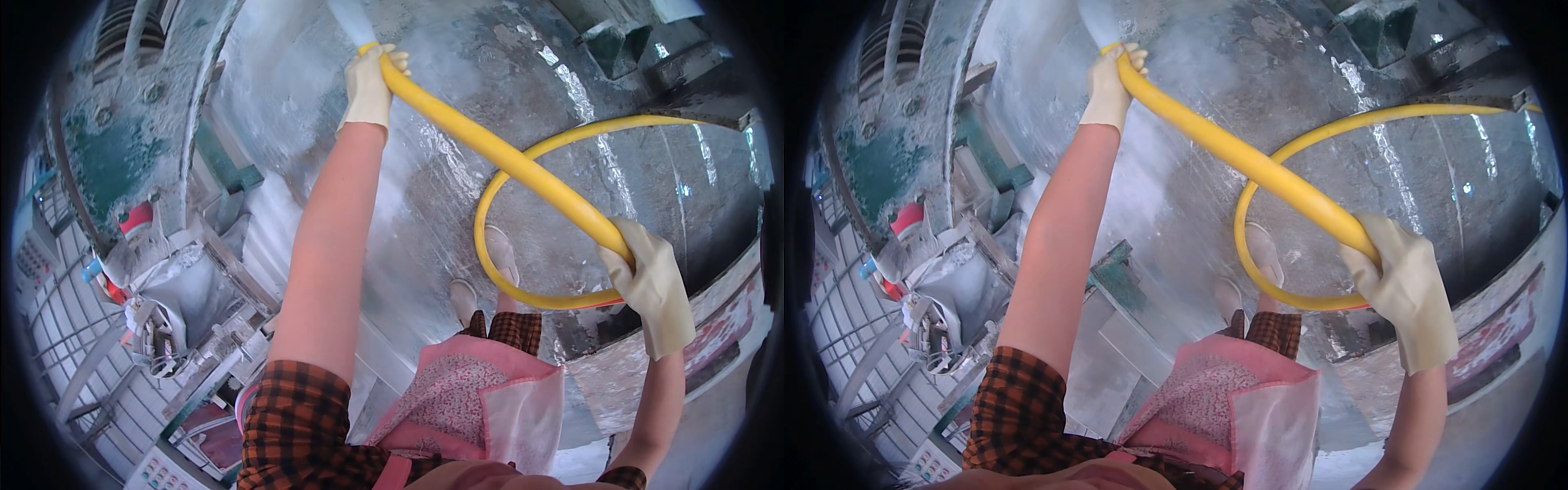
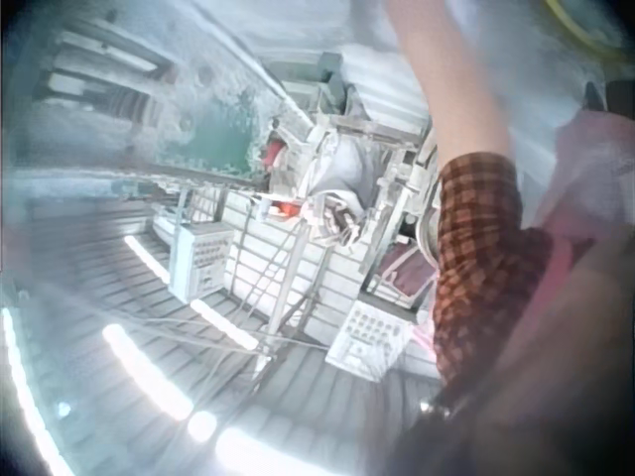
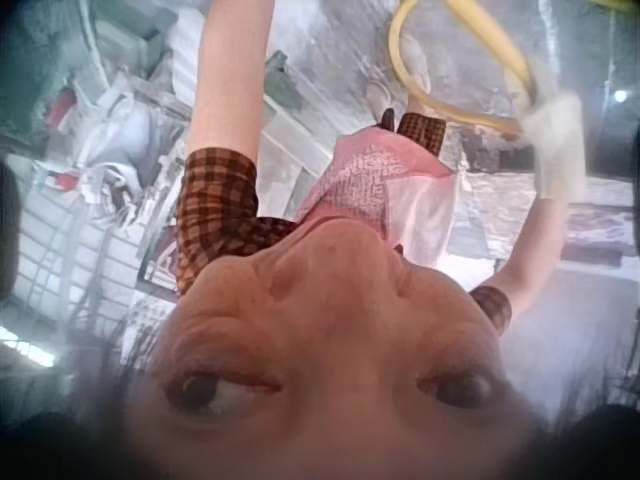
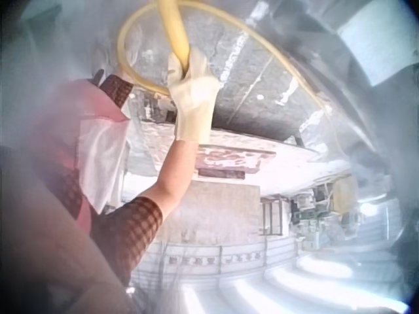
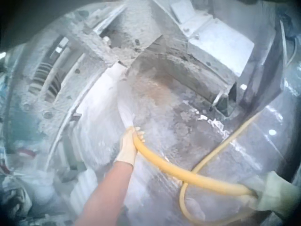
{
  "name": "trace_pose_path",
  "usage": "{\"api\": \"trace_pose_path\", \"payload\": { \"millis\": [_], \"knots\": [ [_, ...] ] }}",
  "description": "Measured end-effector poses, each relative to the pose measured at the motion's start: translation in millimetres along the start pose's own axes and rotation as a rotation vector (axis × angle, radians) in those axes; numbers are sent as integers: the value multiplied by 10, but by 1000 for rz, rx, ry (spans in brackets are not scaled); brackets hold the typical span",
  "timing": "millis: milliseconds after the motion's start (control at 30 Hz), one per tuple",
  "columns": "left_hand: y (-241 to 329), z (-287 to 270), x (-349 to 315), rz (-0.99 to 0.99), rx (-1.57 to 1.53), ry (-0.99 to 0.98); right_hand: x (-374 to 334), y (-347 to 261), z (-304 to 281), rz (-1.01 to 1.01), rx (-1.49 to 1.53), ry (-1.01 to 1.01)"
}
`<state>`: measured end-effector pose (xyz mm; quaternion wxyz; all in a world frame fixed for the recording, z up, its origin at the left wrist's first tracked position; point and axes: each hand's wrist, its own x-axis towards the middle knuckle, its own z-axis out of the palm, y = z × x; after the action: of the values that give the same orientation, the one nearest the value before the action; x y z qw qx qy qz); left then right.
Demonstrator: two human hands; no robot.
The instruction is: The person uses a yellow hose to spray water on a dusty concrete floor in a workshop, moving the nozzle back and forth to rinse away white powder. They then lift and reposition a large rectangular board on the floor to clean underneath it.
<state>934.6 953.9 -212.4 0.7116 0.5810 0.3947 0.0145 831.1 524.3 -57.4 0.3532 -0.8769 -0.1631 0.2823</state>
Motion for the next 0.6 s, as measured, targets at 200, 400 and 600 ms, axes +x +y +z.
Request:
{"api": "trace_pose_path", "payload": {
  "millis": [200,400,600],
  "knots": [
    [-32,183,-33,49,118,28,107,170,99,41,53,28],
    [17,636,-76,69,165,-58,-47,230,44,144,106,56],
    [58,762,-73,78,130,-124,-128,138,-6,307,209,19]
  ]
}}
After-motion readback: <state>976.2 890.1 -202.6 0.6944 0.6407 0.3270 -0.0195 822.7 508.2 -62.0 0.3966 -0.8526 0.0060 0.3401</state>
